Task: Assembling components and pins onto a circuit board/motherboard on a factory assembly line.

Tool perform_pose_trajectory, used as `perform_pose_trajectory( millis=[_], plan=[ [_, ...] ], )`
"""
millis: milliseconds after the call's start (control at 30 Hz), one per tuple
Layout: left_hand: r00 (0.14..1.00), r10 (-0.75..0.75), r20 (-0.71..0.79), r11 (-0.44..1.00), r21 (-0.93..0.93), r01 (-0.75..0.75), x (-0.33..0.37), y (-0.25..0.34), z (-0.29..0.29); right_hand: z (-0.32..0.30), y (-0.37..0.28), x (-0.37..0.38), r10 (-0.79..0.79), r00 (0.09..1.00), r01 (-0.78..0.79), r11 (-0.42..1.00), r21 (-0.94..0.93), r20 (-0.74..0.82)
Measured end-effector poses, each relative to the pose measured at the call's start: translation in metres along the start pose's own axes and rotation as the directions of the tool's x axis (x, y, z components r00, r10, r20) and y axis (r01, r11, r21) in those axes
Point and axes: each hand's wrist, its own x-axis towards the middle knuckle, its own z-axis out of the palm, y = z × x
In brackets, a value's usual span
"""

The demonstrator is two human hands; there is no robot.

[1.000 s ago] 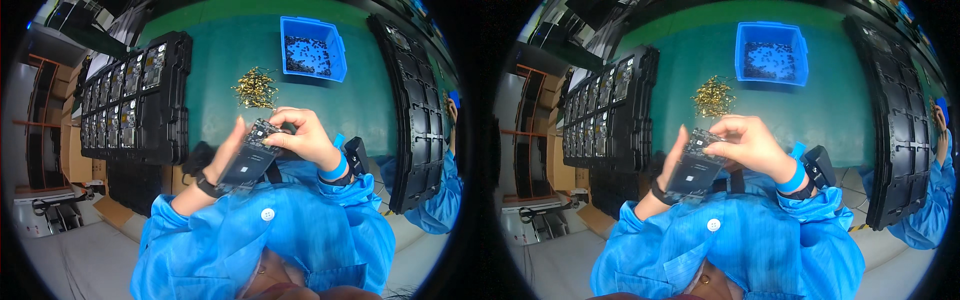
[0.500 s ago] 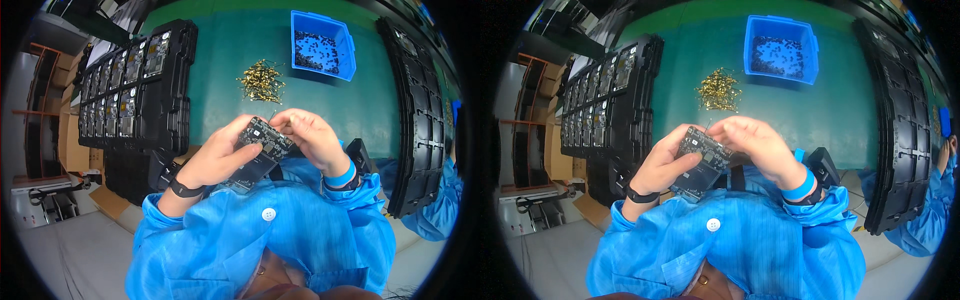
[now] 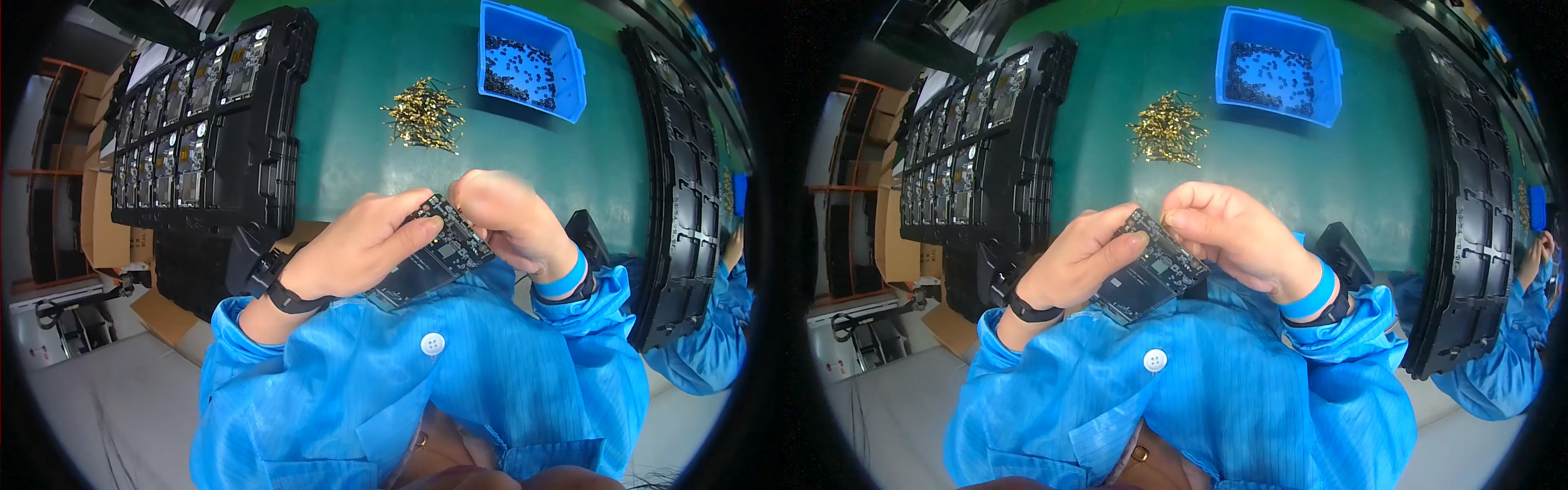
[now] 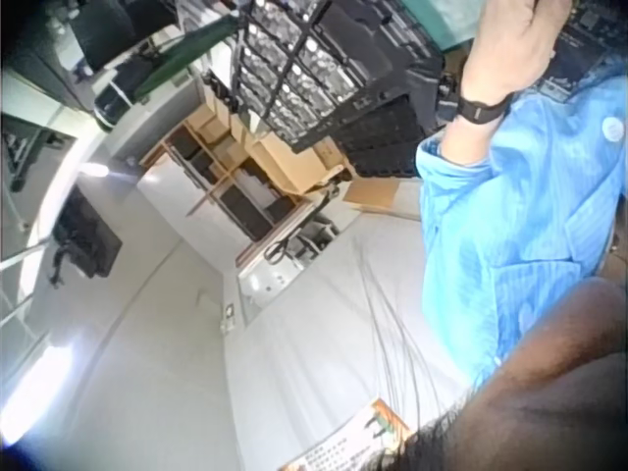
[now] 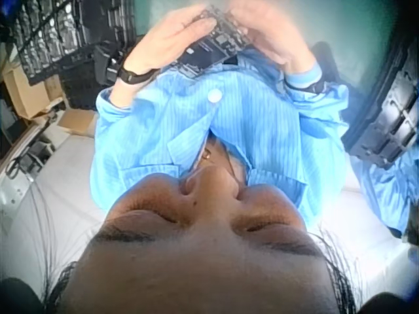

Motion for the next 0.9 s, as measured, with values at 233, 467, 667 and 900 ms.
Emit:
perform_pose_trajectory(
  millis=[233,467,667,900],
  plan=[
    [0.997,0.027,0.067,0.984,0.176,-0.038,0.003,0.005,-0.008,0.001,-0.005,-0.003,0.047,0.999,-0.046,0.998,-0.053,0.018],
    [0.996,0.015,0.086,0.966,0.255,-0.037,0.002,0.010,-0.007,0.007,-0.010,-0.005,-0.189,0.982,0.179,0.868,-0.464,0.026],
    [0.995,0.032,0.098,0.966,0.254,-0.056,0.001,0.010,-0.007,0.005,-0.022,-0.003,-0.324,0.909,0.393,0.448,-0.803,0.264],
    [0.994,0.011,0.107,0.965,0.260,-0.039,0.001,0.011,-0.006,0.008,-0.024,-0.003,-0.311,0.903,0.394,0.329,-0.858,0.296]
  ],
)
